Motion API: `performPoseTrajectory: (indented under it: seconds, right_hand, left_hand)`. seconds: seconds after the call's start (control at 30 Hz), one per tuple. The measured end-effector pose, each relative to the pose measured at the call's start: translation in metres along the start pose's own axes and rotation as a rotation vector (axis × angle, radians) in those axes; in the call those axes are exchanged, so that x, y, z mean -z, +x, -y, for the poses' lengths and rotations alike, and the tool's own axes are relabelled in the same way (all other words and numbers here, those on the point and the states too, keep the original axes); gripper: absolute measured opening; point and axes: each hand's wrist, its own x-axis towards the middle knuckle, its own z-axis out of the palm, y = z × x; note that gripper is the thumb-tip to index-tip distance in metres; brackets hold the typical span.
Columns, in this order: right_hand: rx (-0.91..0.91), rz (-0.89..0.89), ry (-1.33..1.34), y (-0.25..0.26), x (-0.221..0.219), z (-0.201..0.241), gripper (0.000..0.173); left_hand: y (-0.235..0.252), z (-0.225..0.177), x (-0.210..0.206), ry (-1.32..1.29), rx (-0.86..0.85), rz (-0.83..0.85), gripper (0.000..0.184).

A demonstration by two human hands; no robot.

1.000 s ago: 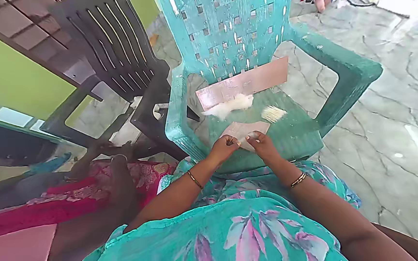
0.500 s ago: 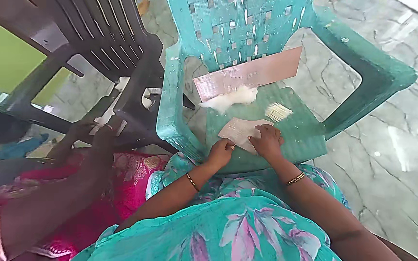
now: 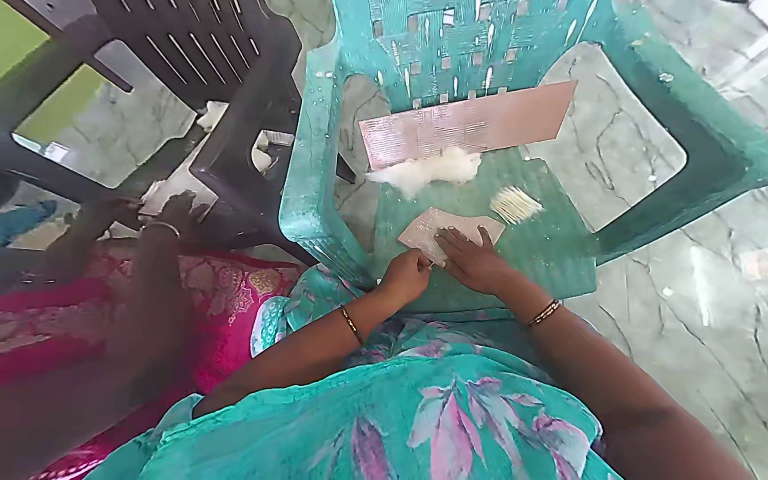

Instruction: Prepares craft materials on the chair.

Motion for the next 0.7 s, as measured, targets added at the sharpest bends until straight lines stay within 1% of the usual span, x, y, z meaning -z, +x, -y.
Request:
performPoseTrajectory:
  seconds: [0.07,0.17,0.23,0.3,0.37,0.4,0.47,0.57,0.63,0.7]
  right_hand:
    - [0.027,0.053,-0.049,-0.01,0.004,-0.002,0.062]
    - [0.031,0.143,-0.077,-0.038,0.016,-0.003,0.065]
    - [0.035,0.161,-0.087,-0.059,0.019,-0.007,0.065]
    - [0.023,0.231,-0.1,-0.077,0.025,-0.011,0.064]
    - [0.009,0.276,-0.11,-0.086,0.036,-0.013,0.062]
    - [0.004,0.265,-0.116,-0.087,0.043,-0.014,0.061]
    - [0.005,0.148,-0.12,-0.081,0.049,-0.016,0.059]
    - [-0.012,0.018,-0.123,-0.054,0.049,-0.015,0.059]
    - [-0.01,-0.002,-0.116,-0.028,0.039,-0.014,0.06]
    - [0.008,0.018,-0.087,-0.001,0.027,-0.011,0.06]
  left_hand:
    - [-0.001,-0.002,0.0,-0.007,-0.009,0.035,0.028]
    - [-0.006,-0.003,-0.002,0.001,-0.023,0.118,0.029]
    - [-0.008,-0.006,-0.003,0.002,-0.04,0.167,0.029]
    - [-0.011,-0.007,-0.005,0.0,-0.073,0.209,0.028]
    - [-0.011,-0.006,-0.006,0.001,-0.107,0.233,0.029]
    - [-0.01,-0.005,-0.006,-0.006,-0.118,0.23,0.029]
    - [-0.008,-0.003,-0.004,-0.047,-0.126,0.182,0.029]
    - [-0.003,0.0,0.008,-0.109,-0.119,0.079,0.028]
    - [0.003,0.003,0.013,-0.104,-0.107,0.007,0.027]
    - [0.007,0.004,0.018,-0.072,-0.101,-0.037,0.026]
